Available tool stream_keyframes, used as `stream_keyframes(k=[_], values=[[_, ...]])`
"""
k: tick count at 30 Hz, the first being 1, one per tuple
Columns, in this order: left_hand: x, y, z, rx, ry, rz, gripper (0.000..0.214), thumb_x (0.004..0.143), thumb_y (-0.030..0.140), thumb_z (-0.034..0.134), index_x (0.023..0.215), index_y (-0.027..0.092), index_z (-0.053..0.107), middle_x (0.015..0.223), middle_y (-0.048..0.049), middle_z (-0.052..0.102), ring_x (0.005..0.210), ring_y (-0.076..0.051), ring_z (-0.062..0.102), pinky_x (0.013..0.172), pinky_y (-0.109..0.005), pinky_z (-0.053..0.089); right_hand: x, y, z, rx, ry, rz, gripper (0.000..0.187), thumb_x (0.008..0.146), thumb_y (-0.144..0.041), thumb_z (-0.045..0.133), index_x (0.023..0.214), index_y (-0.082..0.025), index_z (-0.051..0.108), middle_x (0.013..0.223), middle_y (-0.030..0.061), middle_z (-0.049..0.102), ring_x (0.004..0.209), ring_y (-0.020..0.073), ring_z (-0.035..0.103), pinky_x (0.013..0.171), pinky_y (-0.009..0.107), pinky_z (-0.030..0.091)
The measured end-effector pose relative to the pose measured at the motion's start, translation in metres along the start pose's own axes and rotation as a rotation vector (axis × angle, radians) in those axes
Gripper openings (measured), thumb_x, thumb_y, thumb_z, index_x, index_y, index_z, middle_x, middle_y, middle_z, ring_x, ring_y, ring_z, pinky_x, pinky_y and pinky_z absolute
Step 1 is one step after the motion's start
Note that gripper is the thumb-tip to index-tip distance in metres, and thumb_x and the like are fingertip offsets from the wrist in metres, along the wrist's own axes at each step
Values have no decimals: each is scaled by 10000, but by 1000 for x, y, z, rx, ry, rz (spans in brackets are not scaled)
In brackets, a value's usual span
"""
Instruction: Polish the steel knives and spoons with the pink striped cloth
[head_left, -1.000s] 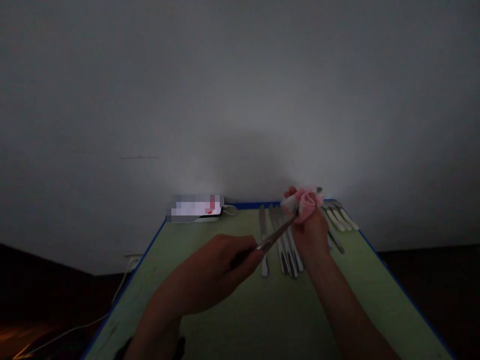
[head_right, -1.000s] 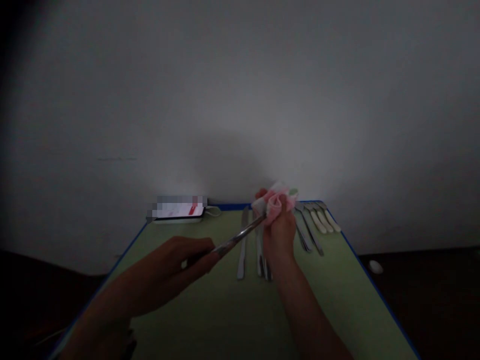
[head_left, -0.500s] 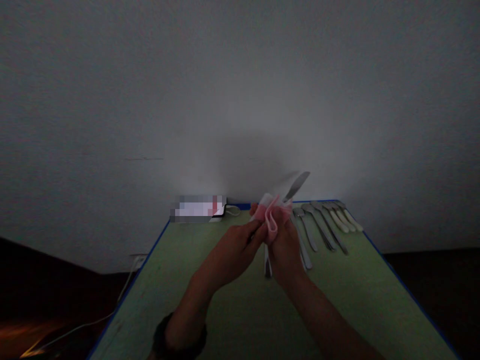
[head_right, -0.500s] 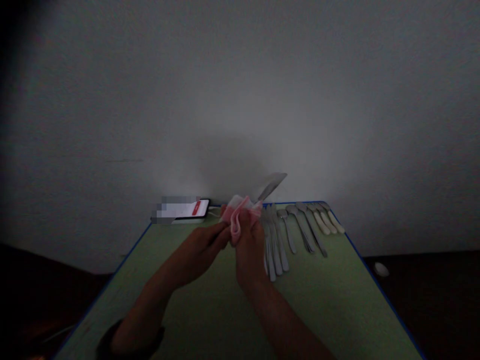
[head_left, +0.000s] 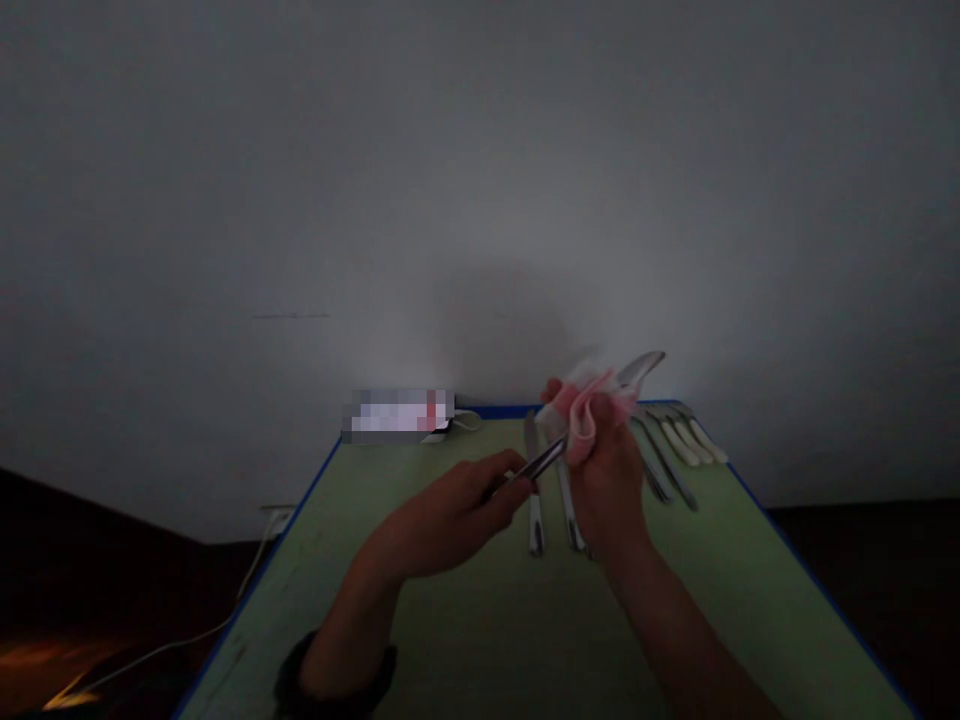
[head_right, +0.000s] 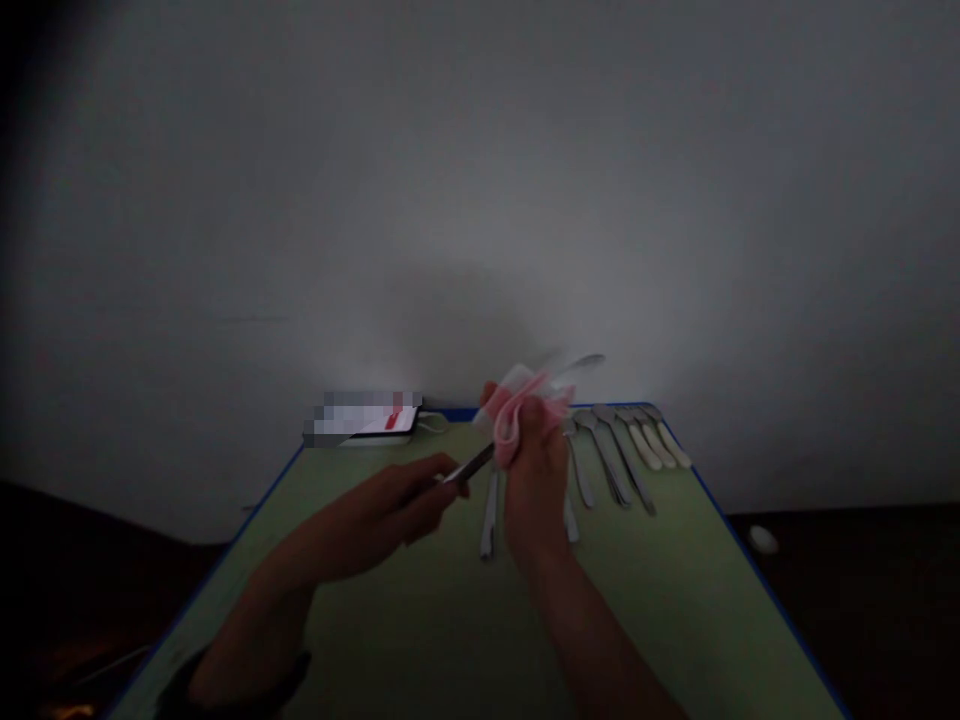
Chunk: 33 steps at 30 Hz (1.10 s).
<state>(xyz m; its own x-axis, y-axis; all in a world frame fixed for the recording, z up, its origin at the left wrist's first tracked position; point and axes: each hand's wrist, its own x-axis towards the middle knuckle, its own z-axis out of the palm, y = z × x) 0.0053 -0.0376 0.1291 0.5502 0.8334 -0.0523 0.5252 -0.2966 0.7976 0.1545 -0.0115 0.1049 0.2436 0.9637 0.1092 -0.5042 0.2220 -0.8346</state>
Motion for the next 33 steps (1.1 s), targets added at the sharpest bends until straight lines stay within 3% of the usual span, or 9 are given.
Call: stream_keyframes(k=[3,7,11,15,20,27,33], values=[[2,-2,0,-120,-49,-26,340,920,456,373,777,175,499,582,63,412,497,-73,391,443,-179,325,-23,13,14,-7,-95,80,403,844,-500,464,973,-172,659,919,66,703,812,167,647,810,329,477],[-2,-5,-3,-199,-172,-117,419,919,498,333,667,181,443,489,68,409,415,-68,379,395,-177,305,-35,26,22,-14,-126,130,377,828,-506,490,913,-176,650,880,53,696,777,154,638,754,289,482],[-6,-5,-2,-98,-168,-149,452,926,490,310,640,177,466,452,55,461,403,-75,427,426,-186,351,-16,20,12,48,-90,112,363,833,-482,489,963,-176,635,883,45,699,789,151,644,756,291,480],[-10,-8,-6,-22,-228,-212,433,930,468,299,701,169,514,543,20,565,467,-96,509,479,-204,394,13,-3,-8,115,41,0,314,835,-447,492,899,-183,648,889,33,705,831,148,651,809,306,470],[-12,-14,-14,108,-132,-173,398,927,461,308,801,176,556,641,20,522,573,-114,487,526,-214,381,17,-20,-12,92,109,-105,352,856,-456,449,863,-172,657,861,39,706,843,150,643,824,312,460],[5,-3,10,106,-15,-138,432,945,436,228,774,181,532,660,2,538,599,-135,486,578,-247,397,-23,20,13,-89,-68,63,418,858,-502,434,912,-164,675,866,56,706,781,160,648,777,291,468],[7,3,19,186,80,-113,384,958,374,223,969,190,560,889,-53,641,765,-181,580,719,-302,417,-15,30,8,-143,-118,123,397,845,-490,463,896,-157,674,828,45,702,749,158,638,730,273,465]])
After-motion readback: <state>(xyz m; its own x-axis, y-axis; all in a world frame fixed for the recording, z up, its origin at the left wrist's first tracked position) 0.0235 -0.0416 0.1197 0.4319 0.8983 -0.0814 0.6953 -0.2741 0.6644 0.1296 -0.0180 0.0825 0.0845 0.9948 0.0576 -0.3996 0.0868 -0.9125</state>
